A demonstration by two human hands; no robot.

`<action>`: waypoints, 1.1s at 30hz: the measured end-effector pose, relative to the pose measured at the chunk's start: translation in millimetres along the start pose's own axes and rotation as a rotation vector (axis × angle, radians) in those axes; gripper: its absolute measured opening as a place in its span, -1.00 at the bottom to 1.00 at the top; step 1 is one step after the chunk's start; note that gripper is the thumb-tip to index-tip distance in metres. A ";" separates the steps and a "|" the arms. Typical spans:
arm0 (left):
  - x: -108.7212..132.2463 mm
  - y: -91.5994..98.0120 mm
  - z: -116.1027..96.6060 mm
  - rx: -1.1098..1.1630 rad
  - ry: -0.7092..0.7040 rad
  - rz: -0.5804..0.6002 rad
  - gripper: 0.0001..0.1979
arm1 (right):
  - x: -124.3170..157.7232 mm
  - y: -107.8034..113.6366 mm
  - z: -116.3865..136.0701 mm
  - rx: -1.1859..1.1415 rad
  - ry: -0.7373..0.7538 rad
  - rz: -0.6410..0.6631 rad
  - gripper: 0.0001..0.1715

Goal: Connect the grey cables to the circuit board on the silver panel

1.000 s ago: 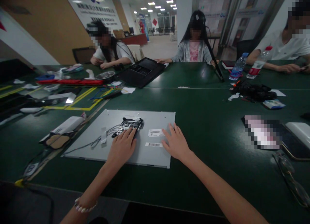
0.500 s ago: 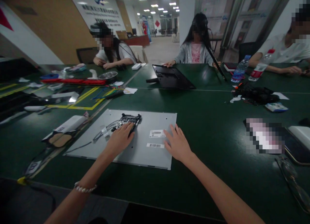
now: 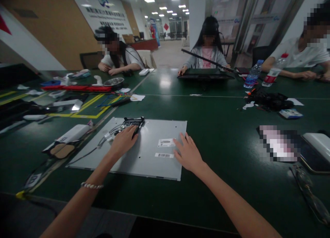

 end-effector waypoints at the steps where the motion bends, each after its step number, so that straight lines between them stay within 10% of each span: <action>1: -1.6 -0.6 1.6 0.007 0.000 0.012 -0.54 | 0.1 0.7 0.1 -0.001 0.002 -0.001 -0.35; 9: -60.7 -0.4 32.4 0.185 -0.083 -0.063 -0.52 | -2.1 1.8 2.9 0.018 0.006 0.001 -0.35; 16: -110.0 -39.7 45.7 0.096 -0.095 0.176 -0.52 | -3.6 1.3 1.0 -0.004 0.001 0.021 -0.34; 27: -113.7 -42.3 63.3 0.307 -0.078 0.071 -0.58 | -5.7 -2.3 -3.0 -0.028 -0.019 0.030 -0.34; 33: -89.9 -19.1 133.5 0.432 0.107 -0.018 -0.70 | -6.1 -2.2 -2.1 -0.017 -0.010 0.018 -0.34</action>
Point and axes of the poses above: each hand's wrist, its own x-axis away from the middle knuckle, its own y-axis out of the back of the hand, z = x × y, the point moved 9 cm from there along -x, towards the middle knuckle, and after that the axes turned 6 degrees about -x, right-handed, at the moved point
